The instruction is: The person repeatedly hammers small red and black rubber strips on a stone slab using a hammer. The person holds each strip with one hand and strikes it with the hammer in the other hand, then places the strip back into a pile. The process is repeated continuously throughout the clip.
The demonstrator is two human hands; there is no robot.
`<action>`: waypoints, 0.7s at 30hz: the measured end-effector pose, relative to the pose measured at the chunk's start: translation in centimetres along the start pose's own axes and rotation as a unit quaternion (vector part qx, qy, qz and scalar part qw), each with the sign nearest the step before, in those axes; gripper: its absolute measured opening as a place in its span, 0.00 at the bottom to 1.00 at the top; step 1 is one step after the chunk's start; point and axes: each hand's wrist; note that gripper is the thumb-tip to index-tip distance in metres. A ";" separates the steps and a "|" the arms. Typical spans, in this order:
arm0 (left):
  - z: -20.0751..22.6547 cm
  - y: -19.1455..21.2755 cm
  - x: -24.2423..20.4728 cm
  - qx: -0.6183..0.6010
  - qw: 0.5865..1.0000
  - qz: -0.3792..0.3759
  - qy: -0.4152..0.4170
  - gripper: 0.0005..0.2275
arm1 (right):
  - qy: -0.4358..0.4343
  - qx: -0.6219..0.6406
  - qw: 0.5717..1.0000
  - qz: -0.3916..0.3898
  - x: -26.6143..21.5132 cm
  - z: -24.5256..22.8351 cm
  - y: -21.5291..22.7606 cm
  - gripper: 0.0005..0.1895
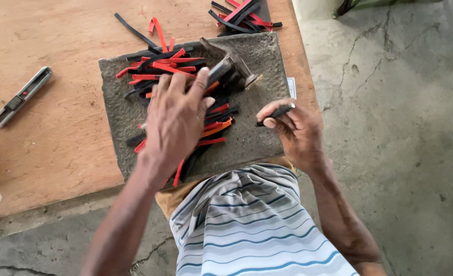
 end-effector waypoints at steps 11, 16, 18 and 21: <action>6.1 -5.4 -5.8 -0.574 0.685 -0.035 0.447 0.07 | 0.040 0.009 0.999 -0.003 0.3 -3.1 -0.6 0.05; 5.6 -8.1 -7.6 -0.678 0.584 0.057 0.443 0.06 | 0.105 -0.033 0.994 0.016 0.5 -3.2 -1.1 0.07; 5.5 -8.5 -8.0 -0.638 0.622 0.052 0.451 0.07 | 0.127 -0.059 0.990 0.021 0.6 -3.2 -1.3 0.09; 5.6 -8.5 -8.3 -0.576 0.687 0.037 0.442 0.05 | 0.123 -0.108 0.986 0.042 0.5 -3.0 -1.8 0.16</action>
Point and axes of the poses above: each hand's wrist, its own x-axis towards the middle knuckle, its own y-axis out of the back of the hand, z = x × y, and after that the axes turned 15 degrees about z, right-handed
